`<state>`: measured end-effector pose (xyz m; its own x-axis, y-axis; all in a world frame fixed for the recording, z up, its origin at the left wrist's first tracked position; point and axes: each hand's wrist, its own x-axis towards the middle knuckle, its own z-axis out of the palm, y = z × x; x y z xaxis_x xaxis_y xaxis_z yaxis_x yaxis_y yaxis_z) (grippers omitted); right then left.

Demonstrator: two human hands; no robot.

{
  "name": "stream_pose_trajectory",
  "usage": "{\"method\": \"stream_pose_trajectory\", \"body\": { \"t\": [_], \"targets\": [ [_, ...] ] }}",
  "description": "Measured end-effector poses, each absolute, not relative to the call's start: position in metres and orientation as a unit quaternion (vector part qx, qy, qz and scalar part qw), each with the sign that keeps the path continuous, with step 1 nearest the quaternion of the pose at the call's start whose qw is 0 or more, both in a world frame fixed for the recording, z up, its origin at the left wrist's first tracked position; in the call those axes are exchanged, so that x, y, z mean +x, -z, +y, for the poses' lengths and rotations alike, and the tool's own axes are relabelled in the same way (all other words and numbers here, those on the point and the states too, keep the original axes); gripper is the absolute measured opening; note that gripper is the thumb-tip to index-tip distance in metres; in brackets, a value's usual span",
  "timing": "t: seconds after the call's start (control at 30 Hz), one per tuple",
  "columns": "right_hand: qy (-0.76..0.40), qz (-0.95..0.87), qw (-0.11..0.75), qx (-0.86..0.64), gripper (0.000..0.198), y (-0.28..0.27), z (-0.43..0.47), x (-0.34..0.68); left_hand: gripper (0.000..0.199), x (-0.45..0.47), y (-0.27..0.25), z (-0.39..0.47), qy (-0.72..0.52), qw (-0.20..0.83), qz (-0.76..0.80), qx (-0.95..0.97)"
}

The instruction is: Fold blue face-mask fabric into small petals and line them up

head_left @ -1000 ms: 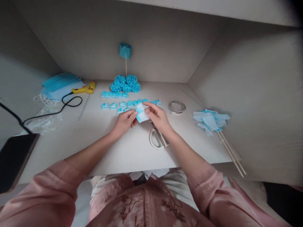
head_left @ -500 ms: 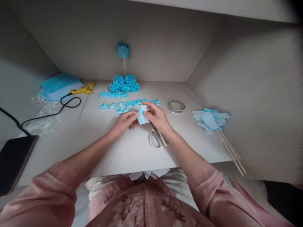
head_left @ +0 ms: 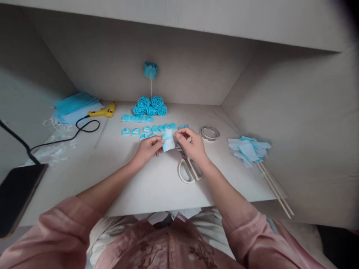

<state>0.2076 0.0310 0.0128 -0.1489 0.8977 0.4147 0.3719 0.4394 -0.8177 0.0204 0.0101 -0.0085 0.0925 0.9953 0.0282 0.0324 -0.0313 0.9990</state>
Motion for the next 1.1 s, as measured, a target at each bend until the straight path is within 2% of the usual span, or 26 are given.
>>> {"method": "stream_pose_trajectory", "body": {
  "t": [0.23,0.5,0.6,0.7,0.9,1.1],
  "targets": [
    [-0.358,-0.686,0.421,-0.474,0.036,-0.011,0.024,0.201,0.03,0.02,0.012,0.011,-0.474,0.479,0.488,0.555],
    [-0.426,-0.661,0.422,-0.45,0.04,-0.006,0.028,0.198,0.025,0.023,0.009,0.007,-0.454,0.479,0.492,0.568],
    [-0.416,-0.647,0.458,-0.445,0.043,-0.007,0.03,0.201,0.028,0.023,0.007,0.007,-0.456,0.505,0.481,0.553],
    [-0.396,-0.638,0.495,-0.438,0.034,-0.008,0.032,0.203,0.031,0.021,0.006,0.008,-0.455,0.545,0.469,0.525],
    [-0.513,-0.636,0.445,-0.367,0.055,-0.002,0.033,0.2,0.034,0.022,0.003,0.005,-0.419,0.597,0.426,0.535],
    [-0.51,-0.631,0.441,-0.384,0.049,0.003,0.033,0.197,0.037,0.023,0.004,0.003,-0.398,0.605,0.411,0.554]
  ]
}}
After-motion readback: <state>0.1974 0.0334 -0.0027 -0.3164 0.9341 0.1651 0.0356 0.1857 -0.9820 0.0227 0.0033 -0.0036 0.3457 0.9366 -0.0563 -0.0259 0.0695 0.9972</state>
